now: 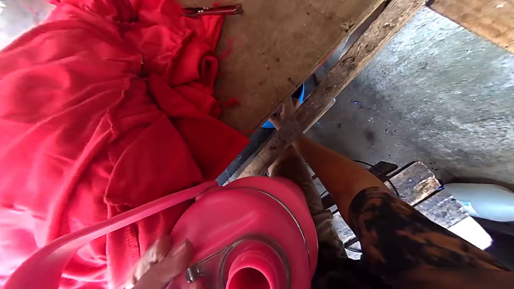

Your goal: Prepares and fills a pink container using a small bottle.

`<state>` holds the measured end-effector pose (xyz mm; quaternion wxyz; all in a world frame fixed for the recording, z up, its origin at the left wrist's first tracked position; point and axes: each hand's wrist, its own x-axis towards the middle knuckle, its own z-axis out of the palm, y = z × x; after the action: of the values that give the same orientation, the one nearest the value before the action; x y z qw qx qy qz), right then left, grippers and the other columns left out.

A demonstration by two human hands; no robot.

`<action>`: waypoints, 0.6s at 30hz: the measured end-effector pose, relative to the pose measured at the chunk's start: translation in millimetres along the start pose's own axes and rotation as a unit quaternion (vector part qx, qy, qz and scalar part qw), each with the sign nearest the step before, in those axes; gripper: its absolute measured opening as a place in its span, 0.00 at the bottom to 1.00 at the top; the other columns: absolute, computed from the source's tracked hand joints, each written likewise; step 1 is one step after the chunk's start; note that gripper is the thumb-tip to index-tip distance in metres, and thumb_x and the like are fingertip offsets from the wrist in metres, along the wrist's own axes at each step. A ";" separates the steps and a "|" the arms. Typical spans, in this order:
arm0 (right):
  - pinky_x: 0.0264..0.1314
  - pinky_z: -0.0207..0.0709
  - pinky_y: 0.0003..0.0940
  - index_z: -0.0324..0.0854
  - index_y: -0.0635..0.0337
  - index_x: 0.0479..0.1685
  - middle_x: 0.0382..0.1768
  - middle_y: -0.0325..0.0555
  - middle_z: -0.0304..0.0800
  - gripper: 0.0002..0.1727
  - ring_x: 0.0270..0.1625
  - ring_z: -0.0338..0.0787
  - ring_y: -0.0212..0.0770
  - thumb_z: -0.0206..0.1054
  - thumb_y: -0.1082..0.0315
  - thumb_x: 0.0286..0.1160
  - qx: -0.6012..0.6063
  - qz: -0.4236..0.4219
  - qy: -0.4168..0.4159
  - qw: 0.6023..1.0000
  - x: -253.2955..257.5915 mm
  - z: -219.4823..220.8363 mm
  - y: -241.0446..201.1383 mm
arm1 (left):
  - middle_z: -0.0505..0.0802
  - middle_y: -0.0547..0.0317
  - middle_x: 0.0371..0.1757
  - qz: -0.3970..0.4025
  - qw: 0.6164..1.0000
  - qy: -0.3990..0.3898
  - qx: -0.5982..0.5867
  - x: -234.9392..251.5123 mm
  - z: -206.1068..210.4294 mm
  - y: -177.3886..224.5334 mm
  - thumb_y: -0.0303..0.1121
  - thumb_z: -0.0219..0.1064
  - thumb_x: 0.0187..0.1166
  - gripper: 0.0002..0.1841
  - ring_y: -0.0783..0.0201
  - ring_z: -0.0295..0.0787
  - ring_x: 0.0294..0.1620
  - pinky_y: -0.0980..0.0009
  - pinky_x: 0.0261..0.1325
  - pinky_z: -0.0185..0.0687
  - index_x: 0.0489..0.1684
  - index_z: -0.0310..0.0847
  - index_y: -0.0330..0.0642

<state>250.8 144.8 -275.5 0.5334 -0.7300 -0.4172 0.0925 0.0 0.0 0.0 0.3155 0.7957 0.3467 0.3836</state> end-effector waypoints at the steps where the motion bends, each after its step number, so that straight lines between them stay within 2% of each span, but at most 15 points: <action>1: 0.78 0.71 0.45 0.77 0.87 0.65 0.64 0.79 0.84 0.35 0.70 0.83 0.67 0.79 0.70 0.56 0.000 0.018 -0.001 1.000 -1.1 -1.3 0.5 | 0.90 0.80 0.64 0.004 1.000 0.011 0.002 -3.6 -0.4 -2.7 0.31 0.63 0.85 0.10 0.75 0.71 0.83 0.75 0.88 0.58 0.52 0.91 0.49; 2: 0.83 0.66 0.41 0.71 0.81 0.76 0.73 0.72 0.79 0.36 0.78 0.78 0.58 0.75 0.67 0.71 -0.062 0.096 -0.107 0.988 0.7 -16.7 -12.1 | 0.89 0.80 0.68 0.015 1.000 0.009 -0.004 -8.1 -2.6 -7.8 0.32 0.65 0.85 0.10 0.70 0.69 0.86 0.71 0.90 0.57 0.54 0.92 0.53; 3: 0.91 0.56 0.45 0.58 0.69 0.88 0.86 0.60 0.66 0.36 0.89 0.65 0.50 0.61 0.57 0.89 -0.159 0.179 -0.274 0.931 7.4 -32.3 -23.0 | 0.88 0.80 0.69 0.028 1.000 0.001 0.001 -10.9 -4.3 -11.1 0.34 0.65 0.84 0.10 0.68 0.67 0.87 0.69 0.91 0.57 0.55 0.91 0.55; 4: 0.85 0.61 0.62 0.73 0.69 0.80 0.77 0.66 0.78 0.34 0.82 0.75 0.60 0.63 0.51 0.85 -0.168 0.120 -0.165 0.965 -18.3 -14.5 8.6 | 0.87 0.80 0.72 0.042 0.999 -0.014 0.000 -15.4 -8.7 -17.7 0.36 0.66 0.83 0.11 0.67 0.67 0.88 0.66 0.91 0.57 0.57 0.90 0.59; 5: 0.83 0.56 0.71 0.76 0.69 0.77 0.76 0.69 0.79 0.35 0.82 0.73 0.66 0.65 0.47 0.83 -0.159 0.115 -0.139 0.971 -29.7 -12.7 26.2 | 0.86 0.82 0.73 0.047 0.998 -0.030 -0.006 -17.0 -12.4 -22.0 0.38 0.67 0.83 0.11 0.68 0.66 0.88 0.65 0.92 0.56 0.57 0.90 0.61; 6: 0.85 0.48 0.73 0.75 0.70 0.78 0.78 0.70 0.75 0.38 0.85 0.67 0.68 0.68 0.46 0.79 -0.152 0.129 -0.135 0.971 -36.0 -18.2 37.5 | 0.84 0.85 0.74 0.058 0.997 -0.045 0.002 -17.9 -15.2 -25.6 0.41 0.67 0.84 0.11 0.69 0.65 0.88 0.64 0.93 0.55 0.59 0.89 0.64; 7: 0.84 0.49 0.71 0.75 0.72 0.76 0.77 0.71 0.76 0.41 0.84 0.69 0.66 0.74 0.46 0.72 -0.131 0.125 -0.094 0.979 -44.2 -27.1 43.7 | 0.84 0.84 0.74 0.074 0.996 -0.046 0.007 -20.8 -15.9 -29.9 0.41 0.66 0.84 0.11 0.68 0.65 0.88 0.61 0.93 0.54 0.59 0.88 0.64; 9: 0.79 0.56 0.69 0.73 0.77 0.73 0.68 0.73 0.82 0.46 0.74 0.79 0.65 0.83 0.59 0.51 0.007 0.069 0.038 0.997 -69.9 -47.3 51.8 | 0.84 0.83 0.74 0.096 0.995 -0.021 0.019 -28.2 -14.1 -35.6 0.40 0.68 0.82 0.11 0.67 0.68 0.86 0.59 0.92 0.57 0.59 0.88 0.65; 10: 0.75 0.64 0.70 0.73 0.77 0.73 0.66 0.71 0.85 0.45 0.70 0.83 0.65 0.86 0.63 0.51 0.044 0.055 0.055 0.996 -82.0 -63.6 49.2 | 0.84 0.82 0.73 0.107 0.994 -0.004 0.032 -31.7 -11.7 -35.8 0.44 0.69 0.81 0.12 0.68 0.70 0.85 0.59 0.91 0.59 0.59 0.88 0.65; 11: 0.72 0.71 0.66 0.71 0.73 0.75 0.66 0.68 0.85 0.42 0.69 0.85 0.62 0.85 0.64 0.58 0.060 0.060 0.040 0.996 -95.6 -82.9 46.0 | 0.83 0.81 0.73 0.116 0.992 0.014 0.039 -35.8 -9.0 -36.4 0.48 0.70 0.79 0.15 0.67 0.71 0.83 0.58 0.90 0.60 0.60 0.87 0.64; 12: 0.69 0.76 0.61 0.69 0.70 0.75 0.66 0.64 0.86 0.41 0.67 0.87 0.57 0.84 0.65 0.61 0.078 0.072 0.033 0.994 -108.9 -100.2 46.3 | 0.83 0.80 0.73 0.111 0.993 0.024 0.032 -38.8 -6.8 -35.7 0.51 0.69 0.78 0.17 0.67 0.72 0.82 0.59 0.89 0.61 0.62 0.86 0.65; 13: 0.67 0.82 0.53 0.70 0.70 0.74 0.63 0.61 0.87 0.40 0.64 0.89 0.52 0.85 0.65 0.60 0.100 0.087 0.044 0.990 -119.6 -114.9 46.9 | 0.83 0.81 0.73 0.092 0.995 0.036 0.011 -41.2 -4.8 -34.3 0.50 0.68 0.81 0.16 0.69 0.73 0.81 0.62 0.89 0.62 0.64 0.86 0.66; 15: 0.68 0.83 0.42 0.67 0.73 0.75 0.62 0.59 0.86 0.44 0.63 0.88 0.44 0.85 0.66 0.57 0.126 0.108 0.060 0.984 -132.2 -142.2 37.5 | 0.82 0.83 0.78 0.057 0.995 0.073 -0.026 -43.2 1.3 -29.5 0.47 0.66 0.84 0.16 0.72 0.72 0.83 0.69 0.86 0.66 0.67 0.84 0.68; 17: 0.70 0.81 0.36 0.63 0.76 0.77 0.63 0.60 0.84 0.46 0.65 0.87 0.40 0.84 0.64 0.59 0.110 0.085 0.050 0.989 -131.0 -167.9 13.8 | 0.73 0.74 0.87 0.104 0.991 0.081 0.029 -46.1 5.0 -29.2 0.49 0.66 0.82 0.21 0.63 0.64 0.90 0.61 0.91 0.61 0.74 0.80 0.65; 18: 0.71 0.80 0.34 0.62 0.78 0.77 0.63 0.61 0.84 0.47 0.65 0.87 0.39 0.83 0.62 0.60 0.097 0.062 0.044 0.992 -128.1 -177.9 1.6 | 0.71 0.67 0.89 0.125 0.988 0.077 0.050 -49.2 4.3 -31.4 0.56 0.66 0.80 0.26 0.57 0.61 0.91 0.56 0.93 0.58 0.77 0.78 0.62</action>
<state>273.5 -70.8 -242.9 0.6128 -0.7025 -0.3366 0.1330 -29.1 -22.5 -45.6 0.1973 0.8155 0.2870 0.4622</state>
